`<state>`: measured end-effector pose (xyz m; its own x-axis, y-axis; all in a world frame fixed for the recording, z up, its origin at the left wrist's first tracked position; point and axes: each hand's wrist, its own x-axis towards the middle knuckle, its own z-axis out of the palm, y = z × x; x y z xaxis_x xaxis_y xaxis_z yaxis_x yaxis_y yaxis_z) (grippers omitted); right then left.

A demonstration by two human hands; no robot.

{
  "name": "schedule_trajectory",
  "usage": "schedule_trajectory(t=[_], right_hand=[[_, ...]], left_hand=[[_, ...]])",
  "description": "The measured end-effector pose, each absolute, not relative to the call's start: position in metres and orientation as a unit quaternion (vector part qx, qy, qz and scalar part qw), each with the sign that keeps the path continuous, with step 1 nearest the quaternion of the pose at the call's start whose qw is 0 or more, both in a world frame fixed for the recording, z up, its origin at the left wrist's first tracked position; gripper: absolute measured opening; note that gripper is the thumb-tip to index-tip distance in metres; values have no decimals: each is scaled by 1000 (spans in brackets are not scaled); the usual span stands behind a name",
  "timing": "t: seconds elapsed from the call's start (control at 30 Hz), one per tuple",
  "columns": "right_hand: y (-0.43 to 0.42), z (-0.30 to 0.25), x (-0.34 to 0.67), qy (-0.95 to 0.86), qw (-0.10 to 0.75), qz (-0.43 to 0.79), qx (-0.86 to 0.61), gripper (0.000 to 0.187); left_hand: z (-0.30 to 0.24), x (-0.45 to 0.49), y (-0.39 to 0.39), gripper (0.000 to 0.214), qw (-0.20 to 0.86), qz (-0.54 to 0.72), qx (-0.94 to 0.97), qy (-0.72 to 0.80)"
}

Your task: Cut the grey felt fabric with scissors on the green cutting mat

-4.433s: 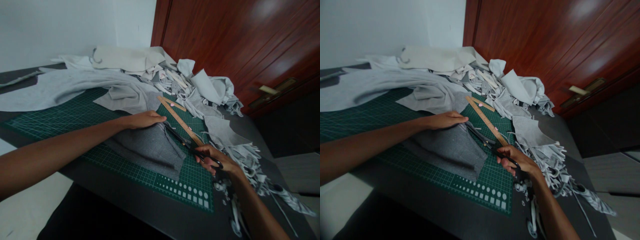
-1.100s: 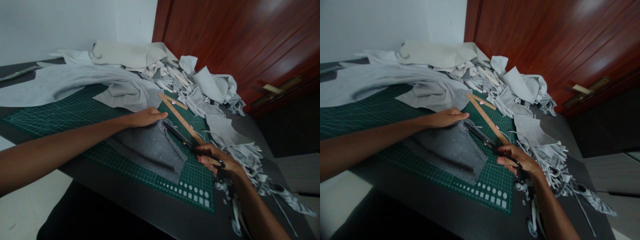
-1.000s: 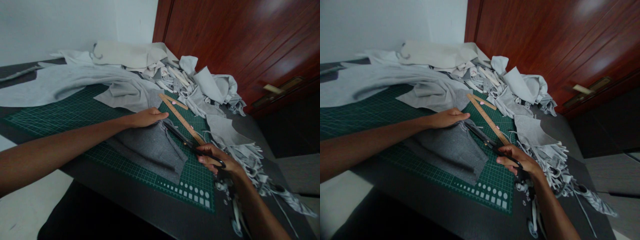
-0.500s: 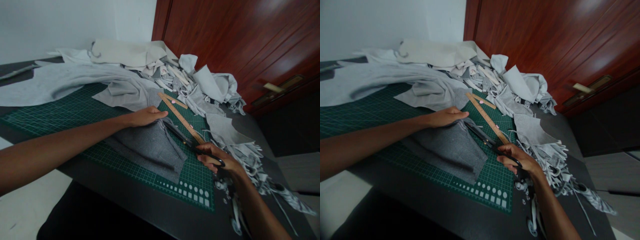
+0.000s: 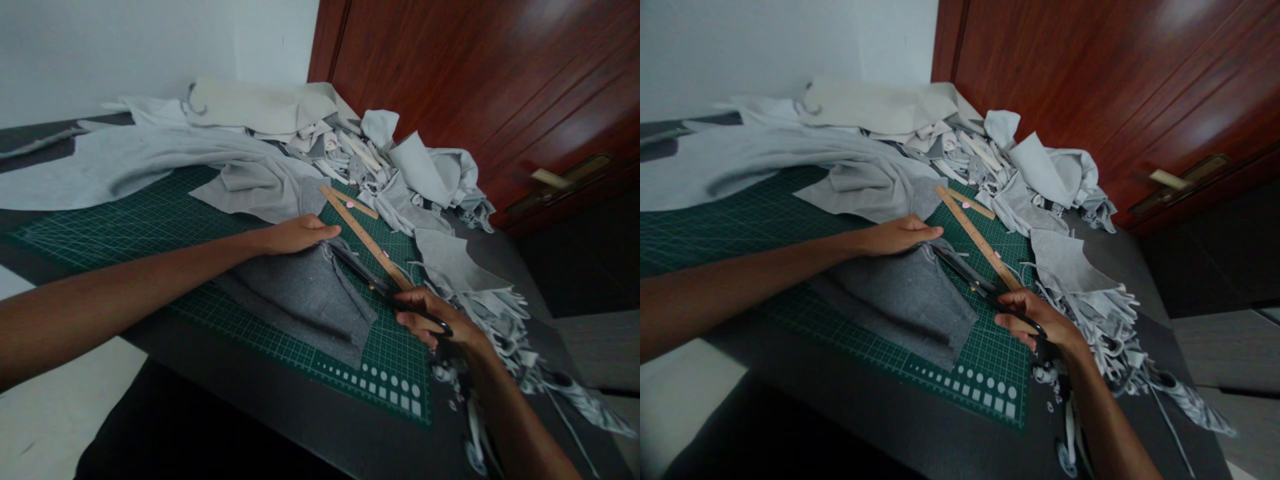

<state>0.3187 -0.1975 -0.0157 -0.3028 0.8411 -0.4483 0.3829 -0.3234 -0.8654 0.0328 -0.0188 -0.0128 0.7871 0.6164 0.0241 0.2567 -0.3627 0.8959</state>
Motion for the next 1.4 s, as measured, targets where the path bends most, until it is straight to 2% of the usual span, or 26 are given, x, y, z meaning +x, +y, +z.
schedule_trajectory(t=[1.4], right_hand=[[-193, -17, 325, -563, 170, 601, -541, 41]], left_hand=[[-13, 31, -19, 52, 495, 175, 813, 253]])
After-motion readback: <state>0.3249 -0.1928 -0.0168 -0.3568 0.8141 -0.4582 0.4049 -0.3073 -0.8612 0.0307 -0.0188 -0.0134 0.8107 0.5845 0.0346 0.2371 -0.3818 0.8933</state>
